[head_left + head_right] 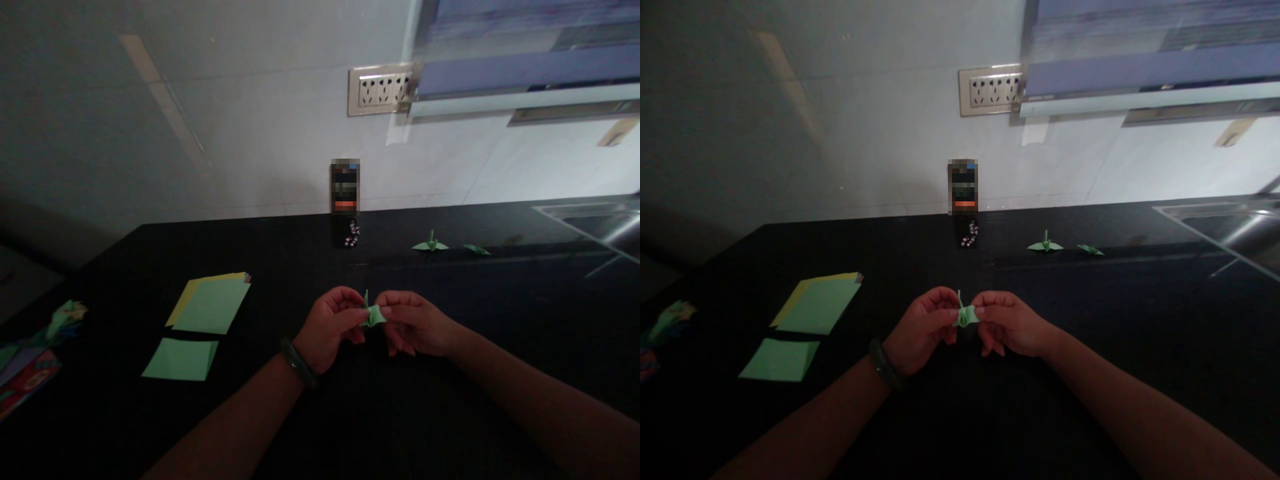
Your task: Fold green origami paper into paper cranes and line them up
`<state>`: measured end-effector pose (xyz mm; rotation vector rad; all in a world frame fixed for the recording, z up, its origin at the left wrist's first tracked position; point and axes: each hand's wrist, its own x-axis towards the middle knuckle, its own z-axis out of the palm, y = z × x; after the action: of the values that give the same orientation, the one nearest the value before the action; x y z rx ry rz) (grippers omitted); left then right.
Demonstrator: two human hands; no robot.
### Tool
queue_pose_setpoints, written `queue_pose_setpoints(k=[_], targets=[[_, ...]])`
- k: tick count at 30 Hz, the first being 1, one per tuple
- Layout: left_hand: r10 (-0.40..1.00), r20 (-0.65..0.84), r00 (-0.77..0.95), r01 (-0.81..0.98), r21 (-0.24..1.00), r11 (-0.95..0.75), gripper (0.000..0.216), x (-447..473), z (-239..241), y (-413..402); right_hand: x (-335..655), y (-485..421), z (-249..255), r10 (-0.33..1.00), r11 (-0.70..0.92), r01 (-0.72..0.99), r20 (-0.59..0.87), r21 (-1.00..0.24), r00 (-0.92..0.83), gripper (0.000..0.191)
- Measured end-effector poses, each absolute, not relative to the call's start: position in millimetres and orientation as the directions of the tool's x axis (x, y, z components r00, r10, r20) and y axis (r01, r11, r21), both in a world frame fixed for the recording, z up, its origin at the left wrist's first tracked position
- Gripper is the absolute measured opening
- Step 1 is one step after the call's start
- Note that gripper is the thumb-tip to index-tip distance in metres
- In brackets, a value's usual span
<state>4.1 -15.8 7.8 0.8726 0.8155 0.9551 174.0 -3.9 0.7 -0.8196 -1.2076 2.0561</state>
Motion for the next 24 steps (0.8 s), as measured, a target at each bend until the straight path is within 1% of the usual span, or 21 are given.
queue_pose_setpoints(k=[6,14,24], targets=[[0.889,-0.240,0.390,-0.324,0.868,0.377,0.022,5.2,11.1,-15.6,174.2,-5.0,-0.4,0.760,-0.391,-0.205,-0.189,-0.897,-0.622,0.019],[0.860,-0.246,0.447,-0.314,0.857,0.409,0.020,4.5,8.7,-14.8,173.9,-5.9,0.8,0.749,-0.391,-0.213,-0.175,-0.895,-0.639,0.017],[0.855,-0.255,0.451,-0.312,0.852,0.420,0.019,3.6,9.3,-14.1,173.2,-6.6,0.2,0.756,-0.406,-0.219,-0.192,-0.887,-0.626,0.020]])
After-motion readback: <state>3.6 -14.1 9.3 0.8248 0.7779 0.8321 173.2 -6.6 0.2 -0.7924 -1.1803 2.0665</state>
